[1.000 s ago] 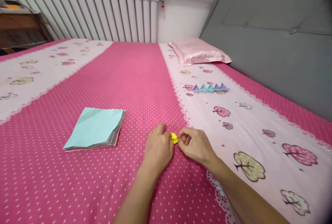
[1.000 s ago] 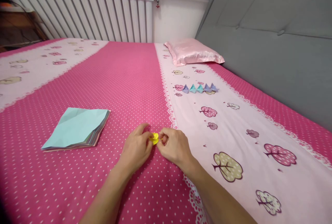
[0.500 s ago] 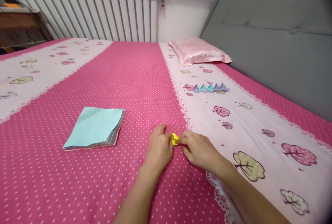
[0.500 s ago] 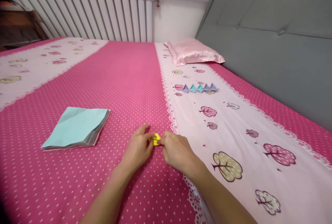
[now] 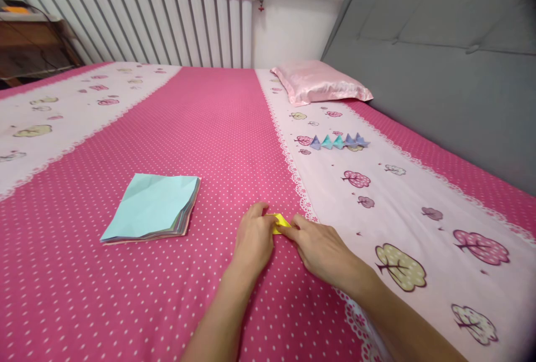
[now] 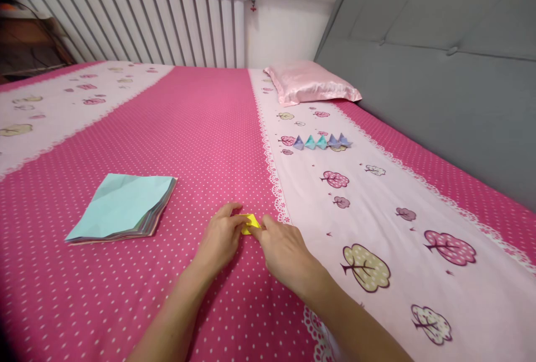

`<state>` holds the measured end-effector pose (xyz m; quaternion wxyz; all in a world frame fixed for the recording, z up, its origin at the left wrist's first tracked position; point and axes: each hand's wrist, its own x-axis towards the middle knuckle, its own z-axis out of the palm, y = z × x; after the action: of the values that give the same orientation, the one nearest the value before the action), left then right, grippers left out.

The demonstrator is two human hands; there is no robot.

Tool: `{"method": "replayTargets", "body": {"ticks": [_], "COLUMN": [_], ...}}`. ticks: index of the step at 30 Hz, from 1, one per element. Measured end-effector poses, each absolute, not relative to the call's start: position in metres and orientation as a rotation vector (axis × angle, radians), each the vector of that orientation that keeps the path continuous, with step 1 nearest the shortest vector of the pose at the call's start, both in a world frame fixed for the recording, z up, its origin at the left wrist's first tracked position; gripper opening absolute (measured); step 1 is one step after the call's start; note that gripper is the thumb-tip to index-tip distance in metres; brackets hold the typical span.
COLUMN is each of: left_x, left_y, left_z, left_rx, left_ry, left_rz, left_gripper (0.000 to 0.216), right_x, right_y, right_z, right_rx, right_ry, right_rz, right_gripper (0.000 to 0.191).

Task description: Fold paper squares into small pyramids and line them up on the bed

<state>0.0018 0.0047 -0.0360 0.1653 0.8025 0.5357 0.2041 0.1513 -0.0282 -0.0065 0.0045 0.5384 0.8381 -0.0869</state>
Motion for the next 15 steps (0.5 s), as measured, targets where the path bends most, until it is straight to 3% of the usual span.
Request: {"method": "replayTargets", "body": {"ticks": [15], "left_x": [0.0060], "left_y": [0.0033], "left_z": [-0.0369], "left_rx": [2.290], "left_ry": [1.577], "left_rz": [0.596], "left_gripper": [0.028], "right_x": [0.1535], "right_y": [-0.0232], "right_z": [-0.0090], "right_rx": [1.754], "right_ry": [2.644], "right_rz": [-0.374], "right_gripper": [0.032]}}
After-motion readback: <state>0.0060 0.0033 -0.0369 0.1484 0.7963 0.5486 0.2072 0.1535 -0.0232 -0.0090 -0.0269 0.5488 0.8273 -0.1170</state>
